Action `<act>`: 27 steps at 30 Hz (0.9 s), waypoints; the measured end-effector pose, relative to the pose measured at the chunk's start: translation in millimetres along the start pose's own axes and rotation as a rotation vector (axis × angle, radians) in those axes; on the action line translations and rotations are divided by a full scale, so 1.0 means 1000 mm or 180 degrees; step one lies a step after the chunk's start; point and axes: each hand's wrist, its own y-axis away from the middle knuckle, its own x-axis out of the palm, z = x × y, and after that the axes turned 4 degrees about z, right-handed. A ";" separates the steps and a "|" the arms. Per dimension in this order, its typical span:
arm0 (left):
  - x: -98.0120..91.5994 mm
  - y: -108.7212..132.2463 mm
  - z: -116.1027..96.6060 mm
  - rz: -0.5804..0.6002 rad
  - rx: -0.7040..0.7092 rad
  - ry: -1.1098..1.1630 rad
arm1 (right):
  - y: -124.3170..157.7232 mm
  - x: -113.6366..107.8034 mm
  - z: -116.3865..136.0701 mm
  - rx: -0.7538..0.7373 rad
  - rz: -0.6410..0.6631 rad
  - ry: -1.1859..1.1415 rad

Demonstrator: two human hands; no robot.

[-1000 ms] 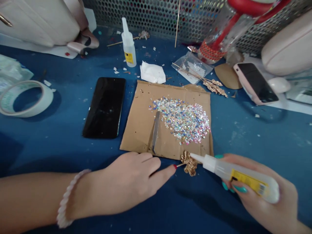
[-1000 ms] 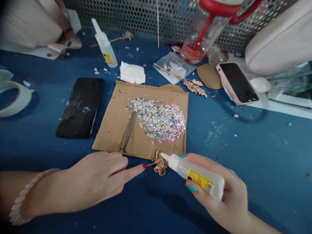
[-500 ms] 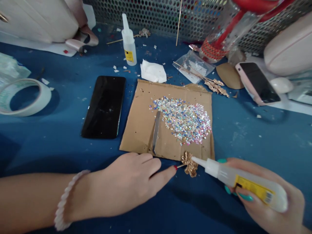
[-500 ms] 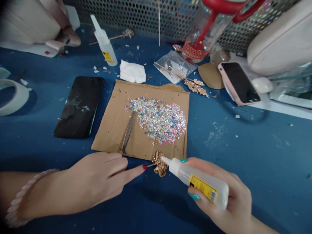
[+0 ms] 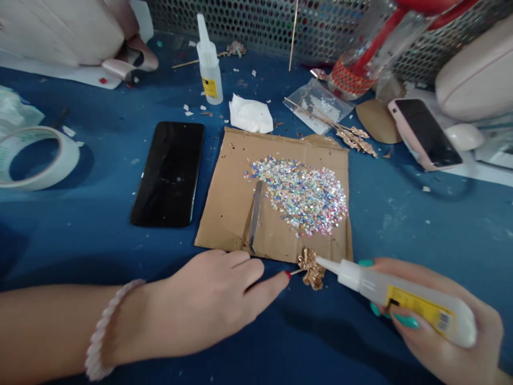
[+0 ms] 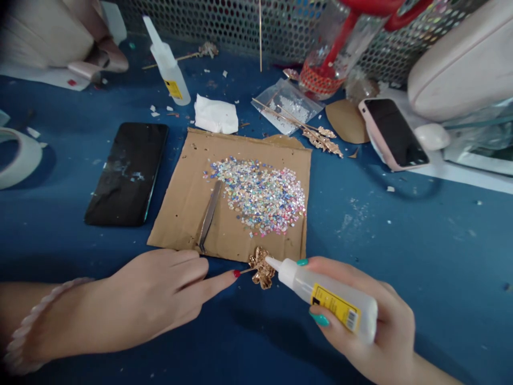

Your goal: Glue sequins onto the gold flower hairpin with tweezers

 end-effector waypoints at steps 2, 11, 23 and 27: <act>0.000 0.000 0.001 -0.0017 0.0001 -0.0007 | -0.001 -0.001 0.000 0.0002 -0.0031 0.0037; -0.001 0.002 0.000 -0.0038 -0.0008 -0.0020 | -0.004 0.003 0.001 0.0006 0.0062 0.0207; 0.002 0.002 0.000 -0.0003 -0.0072 0.0015 | 0.000 -0.003 -0.001 0.0122 0.0110 0.0254; -0.001 0.001 0.000 0.0015 -0.0044 0.0044 | 0.001 -0.004 -0.002 0.0127 0.0200 0.0236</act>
